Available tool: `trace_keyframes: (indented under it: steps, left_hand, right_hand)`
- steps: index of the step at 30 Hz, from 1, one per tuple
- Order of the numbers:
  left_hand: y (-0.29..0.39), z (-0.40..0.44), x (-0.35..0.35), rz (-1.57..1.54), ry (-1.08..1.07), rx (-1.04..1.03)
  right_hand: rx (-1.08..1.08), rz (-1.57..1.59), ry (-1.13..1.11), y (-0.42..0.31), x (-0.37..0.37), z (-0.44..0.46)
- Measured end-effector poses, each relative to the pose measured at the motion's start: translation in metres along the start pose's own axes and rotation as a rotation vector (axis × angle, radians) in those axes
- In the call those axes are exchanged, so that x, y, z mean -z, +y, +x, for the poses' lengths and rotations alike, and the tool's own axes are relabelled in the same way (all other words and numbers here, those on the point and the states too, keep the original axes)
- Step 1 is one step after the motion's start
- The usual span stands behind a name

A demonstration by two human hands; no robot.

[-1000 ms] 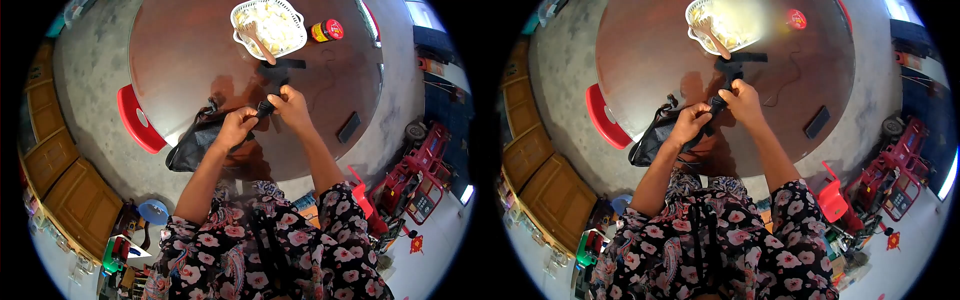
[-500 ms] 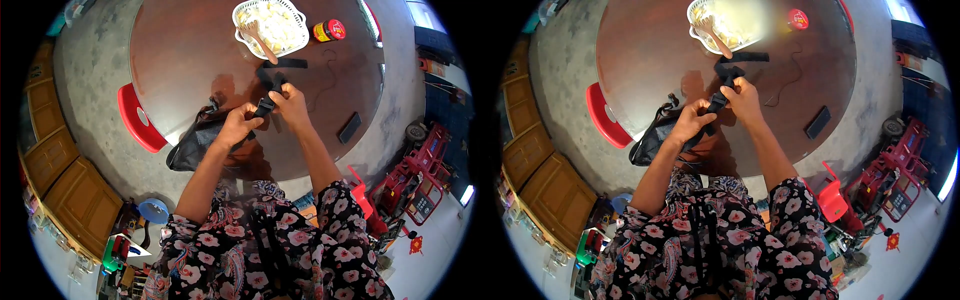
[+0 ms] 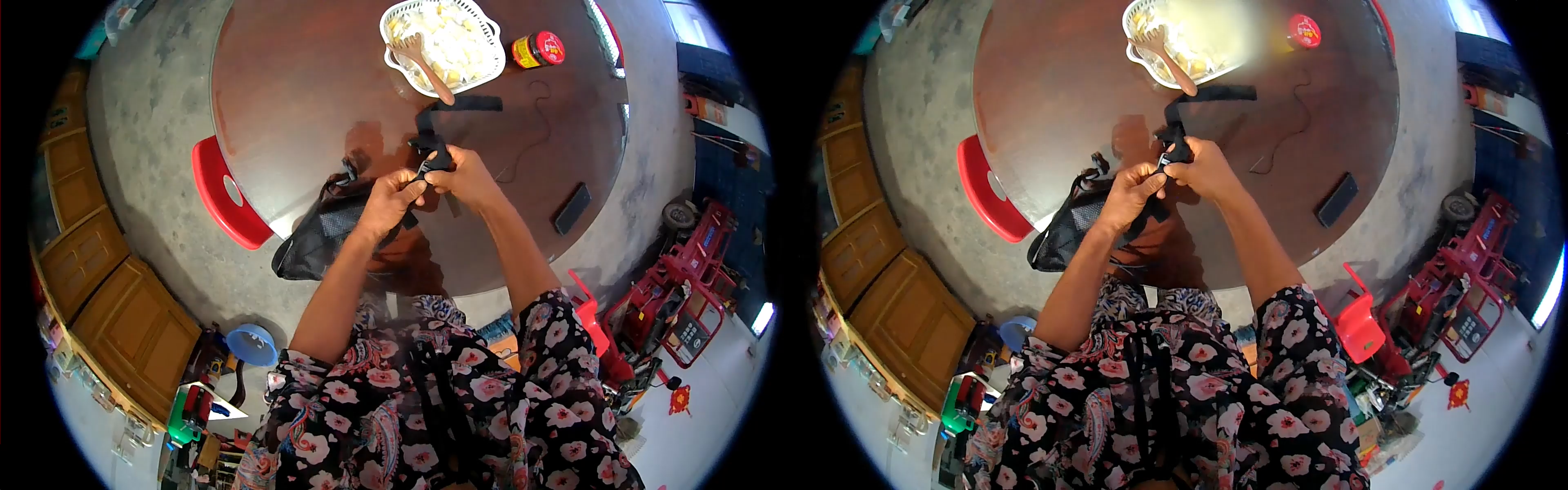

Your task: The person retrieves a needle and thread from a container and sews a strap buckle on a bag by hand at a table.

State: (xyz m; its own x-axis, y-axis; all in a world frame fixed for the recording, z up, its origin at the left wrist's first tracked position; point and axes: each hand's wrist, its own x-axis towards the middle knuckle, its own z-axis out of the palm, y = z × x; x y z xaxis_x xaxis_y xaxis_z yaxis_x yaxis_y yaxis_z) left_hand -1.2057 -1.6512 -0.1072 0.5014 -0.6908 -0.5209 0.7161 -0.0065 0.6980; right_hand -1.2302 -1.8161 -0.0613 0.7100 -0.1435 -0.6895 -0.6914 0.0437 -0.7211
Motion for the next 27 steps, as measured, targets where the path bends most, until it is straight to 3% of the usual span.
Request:
trace_keyframes:
  steps: [2, 4, 9, 12, 17, 23, 27]
  left_hand:
    - [0.001, -0.001, -0.003, 0.044, 0.036, 0.0]
    - [-0.003, -0.001, -0.006, -0.038, 0.112, -0.012]
    - [-0.008, -0.006, -0.006, -0.047, 0.156, 0.009]
    - [-0.009, -0.007, -0.003, -0.111, 0.081, -0.077]
    - [0.001, -0.012, 0.016, 0.128, -0.096, 0.085]
    - [0.009, -0.012, 0.024, 0.052, -0.302, 0.122]
    - [0.016, -0.013, 0.019, 0.044, -0.321, 0.114]
  right_hand:
    - [0.035, -0.038, 0.012, 0.004, -0.002, -0.002]
    - [0.135, 0.001, 0.183, 0.014, -0.012, -0.003]
    - [0.096, 0.186, 0.326, 0.022, -0.027, -0.001]
    - [0.035, 0.279, 0.331, 0.015, -0.024, -0.003]
    - [0.051, 0.303, 0.288, 0.015, -0.019, -0.004]
    - [0.009, 0.229, 0.31, 0.018, -0.014, -0.008]
    - [0.042, 0.271, 0.235, 0.018, -0.01, -0.009]
